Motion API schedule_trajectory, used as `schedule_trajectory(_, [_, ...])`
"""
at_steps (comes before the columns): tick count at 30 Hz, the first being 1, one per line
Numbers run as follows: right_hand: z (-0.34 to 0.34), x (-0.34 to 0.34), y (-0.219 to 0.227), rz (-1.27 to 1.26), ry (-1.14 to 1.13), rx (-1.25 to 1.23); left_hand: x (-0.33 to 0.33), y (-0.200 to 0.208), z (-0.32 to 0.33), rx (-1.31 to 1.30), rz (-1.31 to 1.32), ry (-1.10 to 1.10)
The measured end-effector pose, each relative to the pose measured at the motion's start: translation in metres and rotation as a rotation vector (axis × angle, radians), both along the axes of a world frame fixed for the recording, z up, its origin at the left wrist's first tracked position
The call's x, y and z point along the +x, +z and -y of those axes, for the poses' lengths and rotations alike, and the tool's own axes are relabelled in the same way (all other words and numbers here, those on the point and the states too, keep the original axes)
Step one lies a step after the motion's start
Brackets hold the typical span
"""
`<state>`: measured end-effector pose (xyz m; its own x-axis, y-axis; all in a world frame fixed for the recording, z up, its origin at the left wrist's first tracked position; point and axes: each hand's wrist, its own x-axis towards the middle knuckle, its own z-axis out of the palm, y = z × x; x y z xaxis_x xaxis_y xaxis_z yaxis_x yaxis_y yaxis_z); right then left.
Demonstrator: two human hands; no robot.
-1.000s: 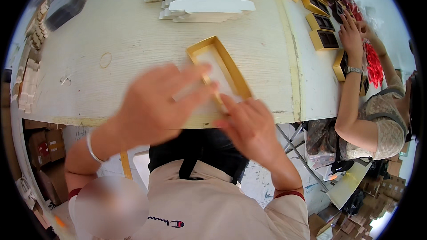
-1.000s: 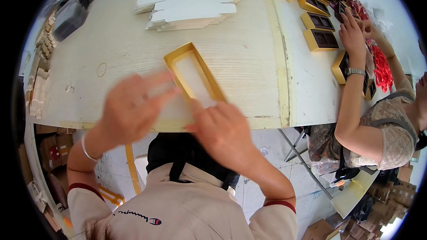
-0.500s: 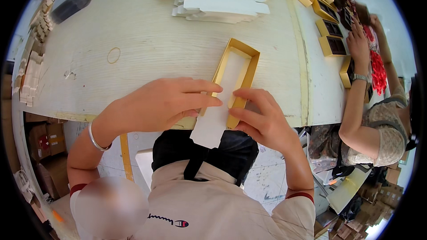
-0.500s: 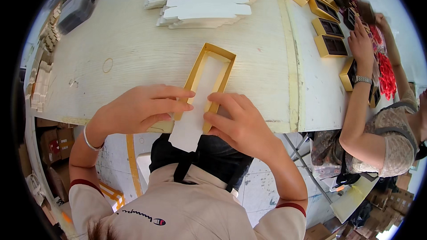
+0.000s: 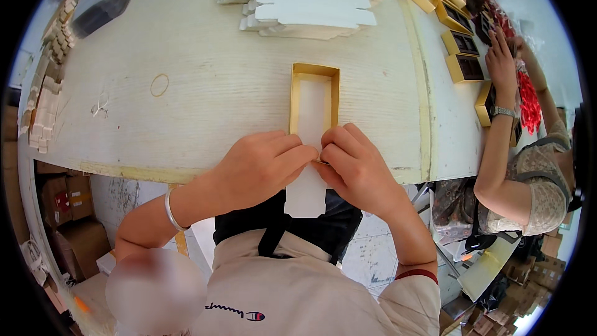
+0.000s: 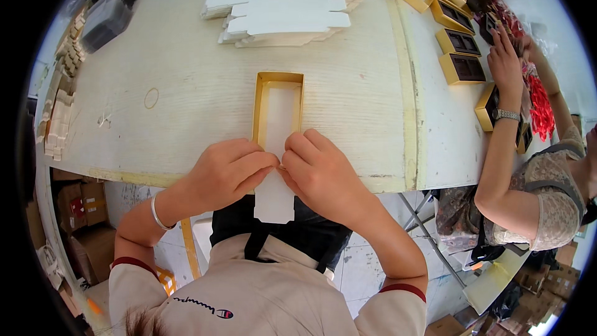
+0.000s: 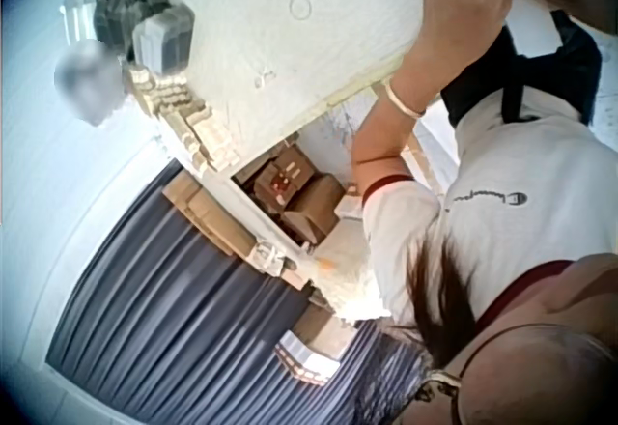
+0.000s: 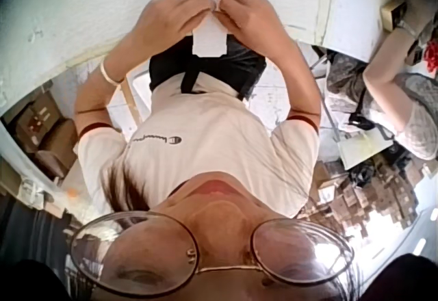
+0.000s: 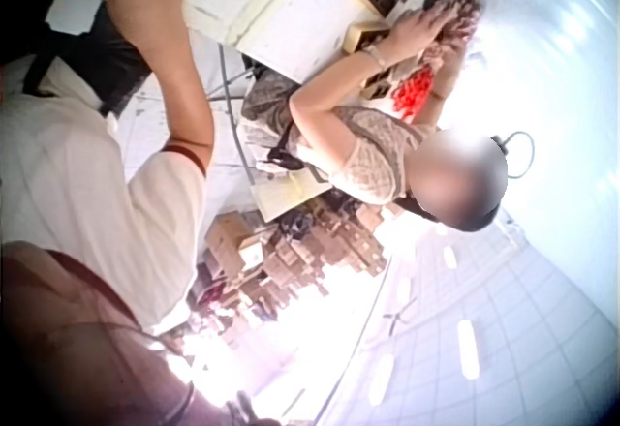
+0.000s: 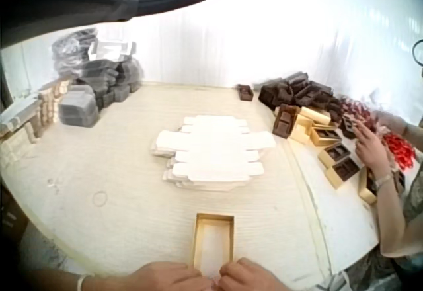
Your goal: The person folds flat white cardboard pieces into small rectangular boxes by hand. They repeatedly pick up a piece, fold the sides and ends to form a box, and place the finished box on the table. The process is repeated multiple times throughout the clip.
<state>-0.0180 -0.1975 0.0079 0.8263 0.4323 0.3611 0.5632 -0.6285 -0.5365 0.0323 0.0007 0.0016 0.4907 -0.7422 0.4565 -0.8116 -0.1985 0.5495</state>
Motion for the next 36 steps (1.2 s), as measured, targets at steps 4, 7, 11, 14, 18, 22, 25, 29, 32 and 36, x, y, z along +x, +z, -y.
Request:
schedule_trajectory(4, [-0.003,-0.003,0.003,-0.022,-0.021,0.025,-0.001,-0.004,0.001,-0.001,0.044,-0.011])
schedule_trajectory(7, [-0.003,-0.005,0.006,-0.071,-0.048,0.000,-0.002,0.000,0.002,0.022,-0.064,-0.006])
schedule_trajectory(11, [0.005,-0.020,0.015,-0.040,-0.049,-0.042,0.003,0.001,0.000,0.035,-0.089,-0.021])
schedule_trajectory(14, [0.009,-0.037,0.007,0.153,-0.018,-0.172,0.003,0.002,0.001,0.046,-0.123,-0.035])
schedule_trajectory(18, [0.006,-0.040,-0.017,0.260,-0.021,-0.131,0.003,0.002,0.001,0.063,-0.105,-0.040])
schedule_trajectory(22, [0.008,-0.026,-0.015,0.212,-0.043,0.067,0.004,0.003,0.000,0.046,-0.156,-0.035])
schedule_trajectory(25, [0.007,-0.020,-0.012,0.092,-0.063,0.190,0.007,0.004,-0.007,-0.063,-0.586,-0.087])
schedule_trajectory(29, [-0.004,-0.022,-0.016,-0.119,-0.179,0.532,0.011,0.011,-0.010,0.057,-0.574,-0.143])
schedule_trajectory(32, [-0.002,-0.019,-0.009,-0.178,-0.146,0.458,0.003,0.004,-0.007,0.079,-0.510,-0.039])
schedule_trajectory(36, [-0.007,-0.020,-0.012,-0.154,-0.186,0.482,-0.006,-0.006,0.002,-0.186,-0.573,0.024])
